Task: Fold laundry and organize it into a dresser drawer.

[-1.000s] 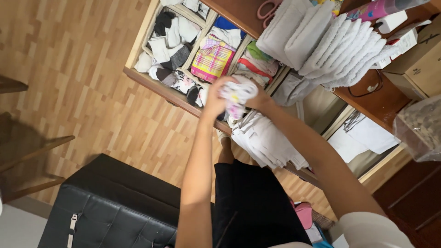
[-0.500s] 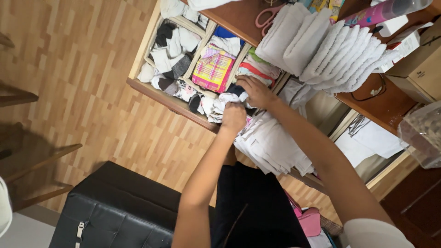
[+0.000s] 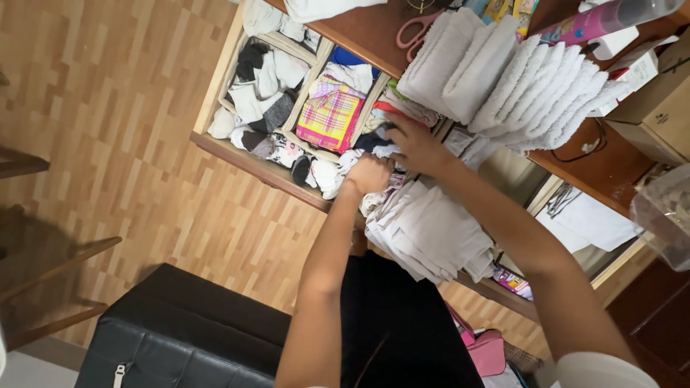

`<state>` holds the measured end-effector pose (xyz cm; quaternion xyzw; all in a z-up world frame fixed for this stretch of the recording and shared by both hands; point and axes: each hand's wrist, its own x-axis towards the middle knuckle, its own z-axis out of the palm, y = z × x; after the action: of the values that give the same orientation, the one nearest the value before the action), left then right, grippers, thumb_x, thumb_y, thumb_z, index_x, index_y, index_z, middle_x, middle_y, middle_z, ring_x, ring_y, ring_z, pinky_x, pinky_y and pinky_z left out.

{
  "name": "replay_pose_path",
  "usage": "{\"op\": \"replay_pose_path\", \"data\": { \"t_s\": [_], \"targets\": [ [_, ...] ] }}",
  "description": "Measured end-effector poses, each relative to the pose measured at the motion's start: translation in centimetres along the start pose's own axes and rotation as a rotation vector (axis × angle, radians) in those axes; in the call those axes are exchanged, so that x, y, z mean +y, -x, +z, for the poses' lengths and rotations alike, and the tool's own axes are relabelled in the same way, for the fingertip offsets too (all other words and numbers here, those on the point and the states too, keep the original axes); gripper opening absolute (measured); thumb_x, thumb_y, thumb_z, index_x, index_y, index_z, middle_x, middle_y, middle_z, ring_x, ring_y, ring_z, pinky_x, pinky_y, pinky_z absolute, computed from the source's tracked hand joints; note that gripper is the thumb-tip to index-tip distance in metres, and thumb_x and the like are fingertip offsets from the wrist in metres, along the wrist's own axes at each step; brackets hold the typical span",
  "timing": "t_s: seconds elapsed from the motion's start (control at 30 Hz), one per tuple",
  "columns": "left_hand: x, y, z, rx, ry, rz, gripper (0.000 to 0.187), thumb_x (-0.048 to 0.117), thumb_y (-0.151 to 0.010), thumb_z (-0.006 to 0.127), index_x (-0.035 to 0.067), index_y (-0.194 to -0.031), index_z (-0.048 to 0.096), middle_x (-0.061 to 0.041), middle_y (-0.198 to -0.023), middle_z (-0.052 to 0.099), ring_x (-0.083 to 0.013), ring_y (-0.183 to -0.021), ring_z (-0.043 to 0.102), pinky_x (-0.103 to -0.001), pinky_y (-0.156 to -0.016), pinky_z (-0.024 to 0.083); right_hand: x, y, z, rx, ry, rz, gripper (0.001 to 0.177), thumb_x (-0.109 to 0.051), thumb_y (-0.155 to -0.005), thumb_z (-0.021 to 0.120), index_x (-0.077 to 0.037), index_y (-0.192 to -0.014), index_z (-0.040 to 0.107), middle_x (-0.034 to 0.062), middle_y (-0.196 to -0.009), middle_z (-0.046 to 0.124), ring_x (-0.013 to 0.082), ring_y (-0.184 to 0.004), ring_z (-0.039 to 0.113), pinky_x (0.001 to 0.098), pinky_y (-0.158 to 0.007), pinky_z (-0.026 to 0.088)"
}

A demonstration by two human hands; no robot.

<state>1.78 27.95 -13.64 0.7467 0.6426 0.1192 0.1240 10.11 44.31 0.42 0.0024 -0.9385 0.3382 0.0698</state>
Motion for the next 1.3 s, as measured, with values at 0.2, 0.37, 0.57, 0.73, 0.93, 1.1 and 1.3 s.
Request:
{"op": "replay_pose_path", "data": {
  "t_s": [0.2,0.37,0.57,0.73,0.93,1.1,1.3],
  "targets": [
    [-1.1,-1.2,-3.9,-0.114,0.201,0.053,0.054,0.052,-0.063,0.071,0.003,-0.087,0.070,-0.016,-0.074,0.072,-0.0342,-0.067,0.072,-0.045,-0.063,0.057,-1.4,5.6,3.9,-0.316,-0.114,0.069,0.013,-0.014,-0.085,0.072,-0.008,-0.096,0.067,0.0110,-0.099,0.067,0.0321,-0.100,0.064,0.0430,-0.092,0.053],
    [-1.8,-1.4,-3.8,-0.381,0.197,0.022,0.038,0.044,-0.082,0.073,0.007,-0.091,0.073,-0.016,-0.085,0.074,-0.0333,-0.080,0.073,-0.045,-0.073,0.059,-0.8,5.3,2.8,-0.454,-0.318,0.190,0.016,-0.020,-0.090,0.071,-0.013,-0.104,0.074,0.0076,-0.102,0.073,0.0288,-0.099,0.068,0.0411,-0.091,0.054],
    [-1.2,1.7,-12.8,-0.172,0.378,-0.038,0.057,0.027,-0.071,0.082,0.004,-0.121,0.067,-0.016,-0.106,0.070,-0.0344,-0.105,0.064,-0.048,-0.096,0.049,-0.8,5.3,1.2,-0.398,-0.332,0.239,0.023,-0.026,-0.090,0.072,-0.012,-0.108,0.075,0.0094,-0.106,0.070,0.0314,-0.101,0.066,0.0419,-0.091,0.053],
    [-2.7,3.2,-16.6,-0.229,0.174,-0.146,0.070,0.022,-0.060,0.087,0.006,-0.125,0.067,-0.011,-0.120,0.062,-0.0318,-0.119,0.050,-0.052,-0.101,0.038,-2.4,3.7,2.5,-0.337,-0.242,0.456,0.046,-0.035,-0.079,0.081,-0.005,-0.111,0.064,0.0140,-0.110,0.062,0.0349,-0.102,0.065,0.0434,-0.088,0.053],
    [-2.5,2.0,-12.5,-0.091,-0.020,-0.139,0.035,0.017,-0.065,0.080,0.011,-0.099,0.076,-0.008,-0.108,0.065,-0.0304,-0.118,0.052,-0.048,-0.106,0.039,-3.4,2.3,4.4,-0.290,0.086,0.460,0.068,-0.040,-0.064,0.089,-0.005,-0.115,0.060,0.0176,-0.107,0.059,0.0383,-0.097,0.064,0.0480,-0.086,0.052],
    [-3.6,1.6,-8.0,-0.094,-0.139,-0.071,0.017,0.013,-0.087,0.065,0.012,-0.101,0.074,-0.005,-0.110,0.064,-0.0245,-0.116,0.053,-0.039,-0.095,0.042,-2.8,2.4,6.9,-0.190,0.573,0.328,0.042,-0.024,-0.066,0.078,-0.010,-0.102,0.062,0.0120,-0.100,0.058,0.0336,-0.089,0.063,0.0473,-0.078,0.052],
    [-4.3,0.9,-6.8,-0.152,-0.473,0.057,0.038,0.019,-0.080,0.062,0.012,-0.116,0.070,-0.002,-0.114,0.059,-0.0212,-0.111,0.047,-0.035,-0.087,0.040,-1.0,2.4,9.4,-0.163,0.854,0.284,0.010,-0.018,-0.086,0.062,-0.013,-0.094,0.061,0.0077,-0.094,0.054,0.0285,-0.079,0.060,0.0464,-0.071,0.052]
  ]
}}
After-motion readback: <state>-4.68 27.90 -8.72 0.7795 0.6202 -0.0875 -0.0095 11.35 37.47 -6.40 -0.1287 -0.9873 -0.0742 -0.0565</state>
